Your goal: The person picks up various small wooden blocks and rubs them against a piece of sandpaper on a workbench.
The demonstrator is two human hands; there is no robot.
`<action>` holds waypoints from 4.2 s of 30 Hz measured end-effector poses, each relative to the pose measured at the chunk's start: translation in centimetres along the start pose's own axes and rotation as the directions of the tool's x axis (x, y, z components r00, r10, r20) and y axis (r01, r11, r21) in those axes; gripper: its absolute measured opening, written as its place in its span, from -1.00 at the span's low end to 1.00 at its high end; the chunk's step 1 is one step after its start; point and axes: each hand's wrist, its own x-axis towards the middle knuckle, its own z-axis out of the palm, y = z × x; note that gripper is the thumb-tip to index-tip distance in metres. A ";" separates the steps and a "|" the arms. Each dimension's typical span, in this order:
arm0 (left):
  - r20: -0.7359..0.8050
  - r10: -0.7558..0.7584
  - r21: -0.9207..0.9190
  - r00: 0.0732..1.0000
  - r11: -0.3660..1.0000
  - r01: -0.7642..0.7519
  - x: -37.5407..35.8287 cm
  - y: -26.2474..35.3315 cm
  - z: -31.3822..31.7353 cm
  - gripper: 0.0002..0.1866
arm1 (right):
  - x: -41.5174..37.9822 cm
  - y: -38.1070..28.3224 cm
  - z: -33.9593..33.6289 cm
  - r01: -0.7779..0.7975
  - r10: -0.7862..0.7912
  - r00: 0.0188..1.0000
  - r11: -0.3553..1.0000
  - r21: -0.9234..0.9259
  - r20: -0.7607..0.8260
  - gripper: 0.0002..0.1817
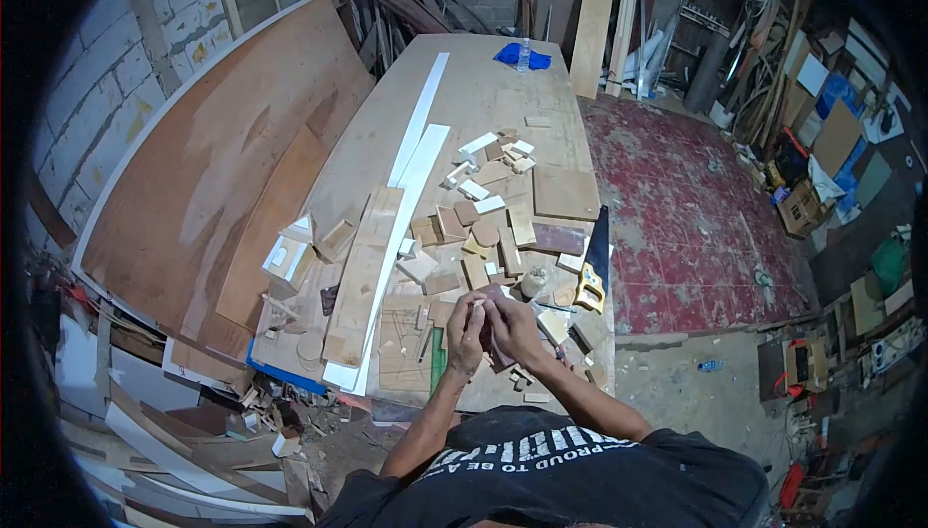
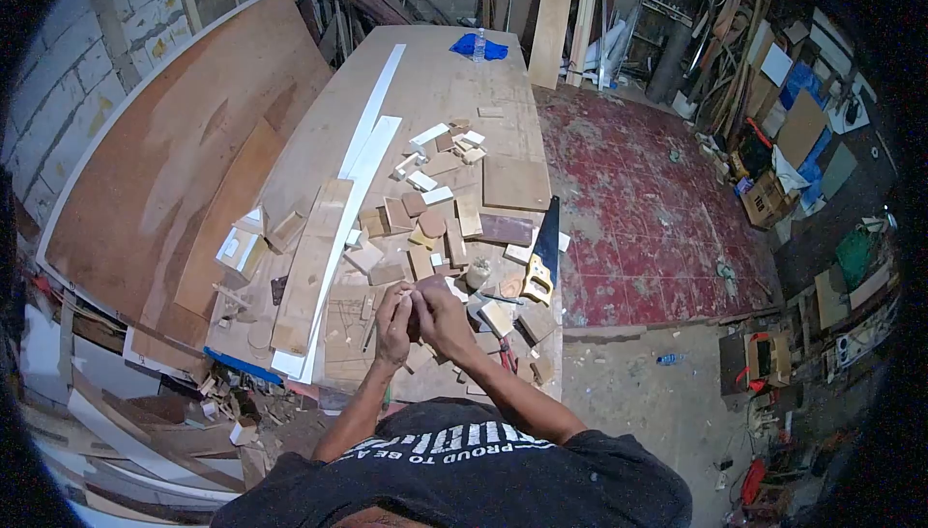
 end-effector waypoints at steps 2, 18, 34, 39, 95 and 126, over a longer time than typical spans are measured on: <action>0.027 -0.279 -0.338 0.960 0.901 0.272 -0.6 0.7 0.7 -0.81 | -0.2 1.2 -0.7 0.148 -0.146 0.989 0.985 -0.085 0.027 -0.83; 0.119 -0.389 -0.183 0.914 0.896 0.405 -0.9 1.8 -0.7 -0.80 | -1.8 0.8 -0.9 0.148 -0.128 0.984 0.973 -0.177 0.121 -0.85; 0.073 -0.284 -0.017 0.956 0.958 0.286 -0.4 1.6 -1.1 -0.83 | 0.4 0.9 -1.8 0.120 -0.090 0.941 0.990 -0.075 0.326 -0.93; 0.132 -0.446 -0.269 0.885 0.844 0.465 -0.1 2.1 -2.0 -0.82 | -0.4 1.5 -0.3 0.070 -0.046 0.961 0.994 -0.080 0.271 -0.86; 0.120 0.369 0.343 0.922 0.856 -0.387 0.1 -1.7 -3.2 -0.71 | 0.9 -1.4 -1.7 0.202 -0.172 0.944 0.976 -0.080 0.280 -0.88; 0.135 -0.022 0.242 0.991 0.970 -0.011 -1.3 1.8 -3.2 -0.71 | -0.3 -0.2 -1.7 0.147 -0.059 0.897 0.975 -0.169 0.439 -0.77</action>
